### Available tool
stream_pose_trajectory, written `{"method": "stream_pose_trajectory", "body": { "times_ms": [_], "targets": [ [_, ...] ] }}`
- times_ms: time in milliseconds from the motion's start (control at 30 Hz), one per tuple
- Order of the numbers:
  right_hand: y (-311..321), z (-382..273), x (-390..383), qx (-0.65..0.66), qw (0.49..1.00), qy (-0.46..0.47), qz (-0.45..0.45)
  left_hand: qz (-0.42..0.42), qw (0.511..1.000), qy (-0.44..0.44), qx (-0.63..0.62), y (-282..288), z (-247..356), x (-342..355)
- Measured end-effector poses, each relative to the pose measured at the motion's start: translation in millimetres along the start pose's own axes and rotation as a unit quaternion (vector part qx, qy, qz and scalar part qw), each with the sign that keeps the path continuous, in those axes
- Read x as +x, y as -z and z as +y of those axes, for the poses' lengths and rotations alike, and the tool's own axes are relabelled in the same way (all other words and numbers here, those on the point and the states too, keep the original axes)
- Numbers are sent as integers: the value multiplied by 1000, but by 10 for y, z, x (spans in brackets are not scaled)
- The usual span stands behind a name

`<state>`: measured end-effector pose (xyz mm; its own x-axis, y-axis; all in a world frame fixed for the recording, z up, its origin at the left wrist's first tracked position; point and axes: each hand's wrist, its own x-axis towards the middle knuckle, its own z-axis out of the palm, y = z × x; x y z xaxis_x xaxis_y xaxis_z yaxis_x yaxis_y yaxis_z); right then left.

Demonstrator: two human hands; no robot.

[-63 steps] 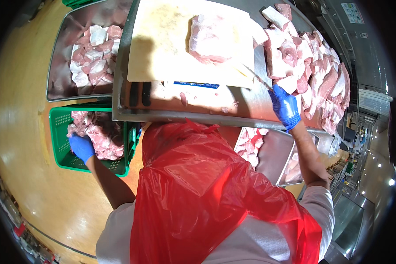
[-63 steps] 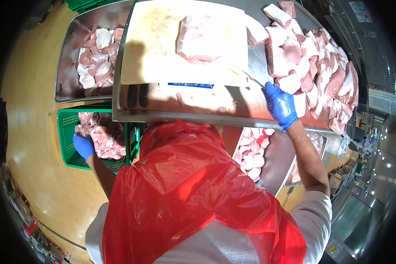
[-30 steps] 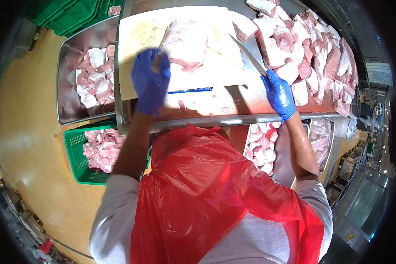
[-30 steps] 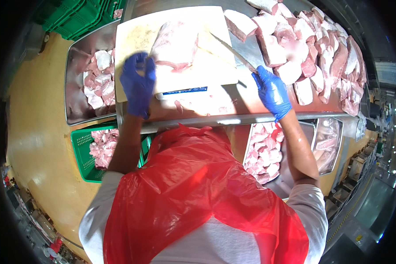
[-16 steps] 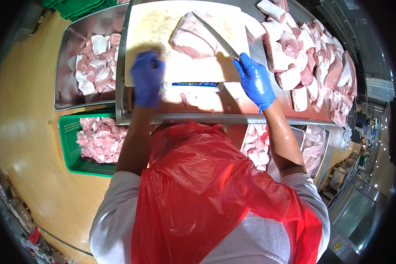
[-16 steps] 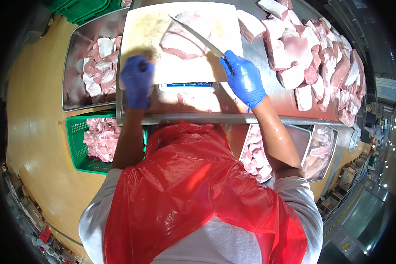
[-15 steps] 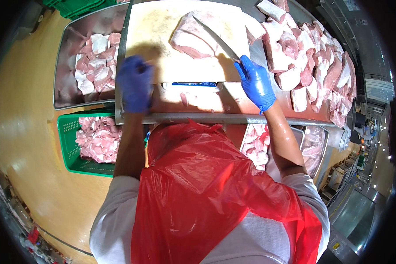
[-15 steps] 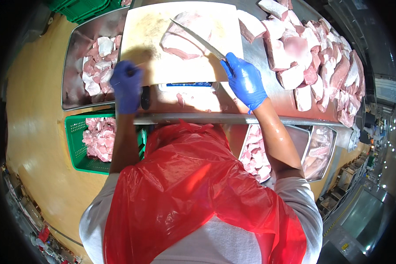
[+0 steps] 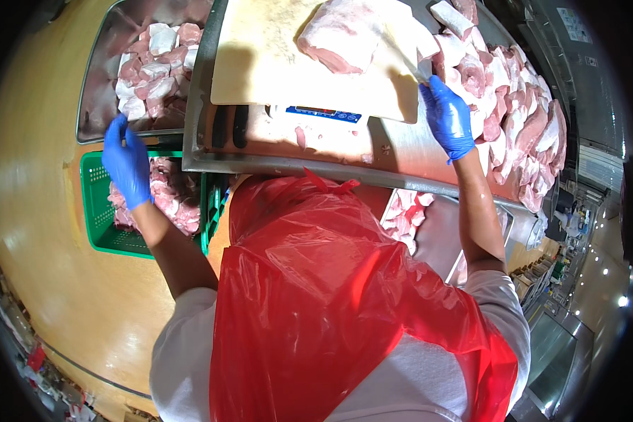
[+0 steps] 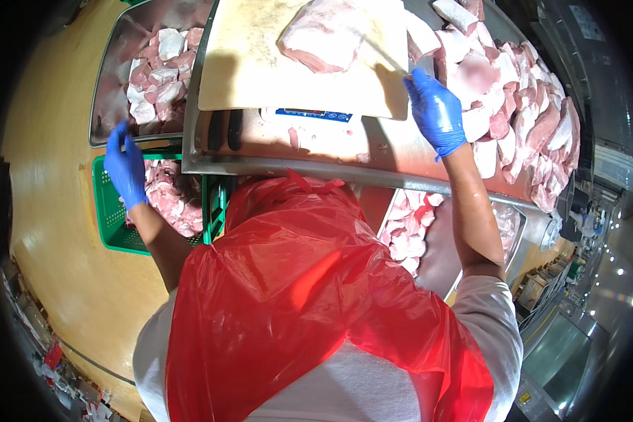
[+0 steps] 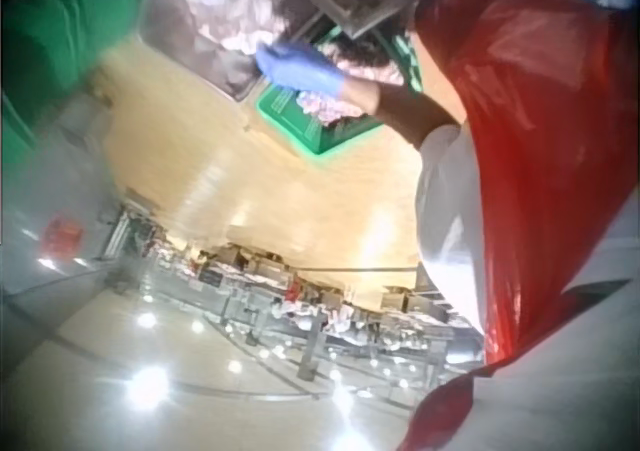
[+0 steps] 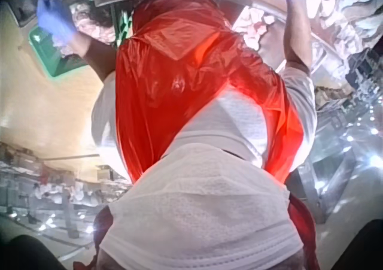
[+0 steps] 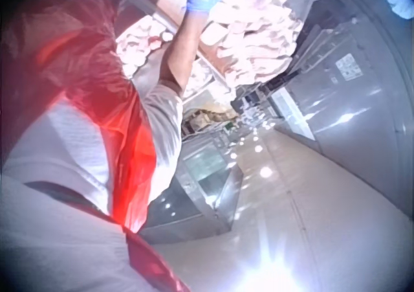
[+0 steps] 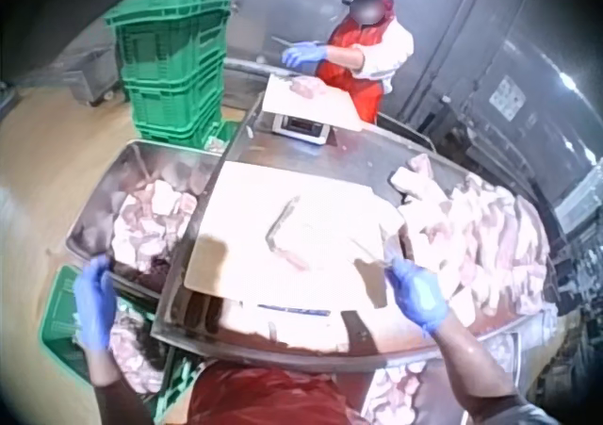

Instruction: The person cuts large pieces of raw meat into smaller chunks using a knife on a cutting board. The cut pieces are placed into a green basket and a metal tray. The person wears blue gloves and a red apron while working at a stainless steel table.

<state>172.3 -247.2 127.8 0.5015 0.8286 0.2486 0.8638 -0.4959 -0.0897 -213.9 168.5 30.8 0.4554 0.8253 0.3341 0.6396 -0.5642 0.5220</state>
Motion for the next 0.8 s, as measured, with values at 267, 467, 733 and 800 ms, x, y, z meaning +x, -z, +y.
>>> {"method": "stream_pose_trajectory", "body": {
  "times_ms": [267, 467, 733, 800],
  "targets": [
    [-17, -455, 251, -101, 984, 110, -99, -8, 853, -495, -165, -502, 2324, 830],
    [-178, -172, 293, 499, 818, -282, -50, -330, 768, -324, -444, -1668, 2056, 1230],
    [-7, -1114, 1273, 651, 738, -151, 96, -167, 858, -423, -237, -1800, 2090, 1018],
    [61, -1281, 1329, 804, 588, -47, 76, -278, 923, -103, -245, -1749, 1586, 1036]
  ]
}}
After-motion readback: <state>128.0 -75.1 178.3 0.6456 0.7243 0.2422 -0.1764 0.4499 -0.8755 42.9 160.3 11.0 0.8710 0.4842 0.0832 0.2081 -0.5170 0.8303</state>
